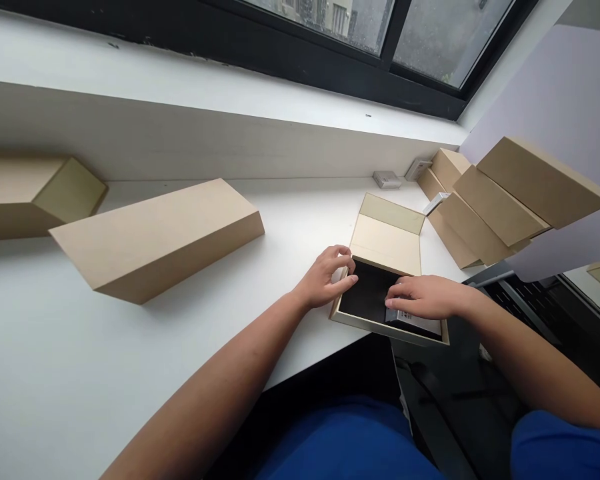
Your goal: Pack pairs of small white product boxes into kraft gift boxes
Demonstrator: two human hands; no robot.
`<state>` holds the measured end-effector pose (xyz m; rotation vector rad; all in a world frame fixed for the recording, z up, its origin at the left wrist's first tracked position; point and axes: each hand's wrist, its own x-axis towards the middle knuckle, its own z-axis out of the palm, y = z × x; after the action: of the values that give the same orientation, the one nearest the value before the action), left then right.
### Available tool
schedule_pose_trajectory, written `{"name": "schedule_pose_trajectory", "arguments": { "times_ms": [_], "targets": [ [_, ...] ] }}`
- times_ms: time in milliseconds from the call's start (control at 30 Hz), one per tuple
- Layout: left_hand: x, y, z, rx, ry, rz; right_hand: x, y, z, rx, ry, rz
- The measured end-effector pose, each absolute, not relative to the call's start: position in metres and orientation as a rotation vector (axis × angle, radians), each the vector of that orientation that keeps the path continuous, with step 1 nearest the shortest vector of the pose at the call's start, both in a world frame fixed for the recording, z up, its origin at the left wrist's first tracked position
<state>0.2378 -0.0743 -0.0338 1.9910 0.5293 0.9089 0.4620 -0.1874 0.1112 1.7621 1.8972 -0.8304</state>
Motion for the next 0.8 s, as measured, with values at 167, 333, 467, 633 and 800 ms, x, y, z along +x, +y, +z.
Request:
{"name": "schedule_pose_trajectory", "arguments": {
  "times_ms": [167,333,467,633,800],
  "targets": [
    [0.242,-0.069,-0.039,1.804,0.49,0.927,0.492,-0.172,0.135,1.847,1.993,-1.189],
    [0.241,-0.062,-0.044,1.633,0.471,0.951,0.56,-0.102,0.148,2.378,2.118,-0.519],
    [0.239,-0.06,-0.042,1.536,0.433,0.902,0.607,-0.02,0.135,2.431,1.784,0.092],
    [0.239,-0.062,-0.039,1.424,0.427,0.841,0.64,0.055,0.11,2.301,1.28,0.149],
    [0.236,-0.064,-0.035,1.358,0.419,0.801,0.663,0.088,0.087,2.238,0.95,0.139]
  ]
}}
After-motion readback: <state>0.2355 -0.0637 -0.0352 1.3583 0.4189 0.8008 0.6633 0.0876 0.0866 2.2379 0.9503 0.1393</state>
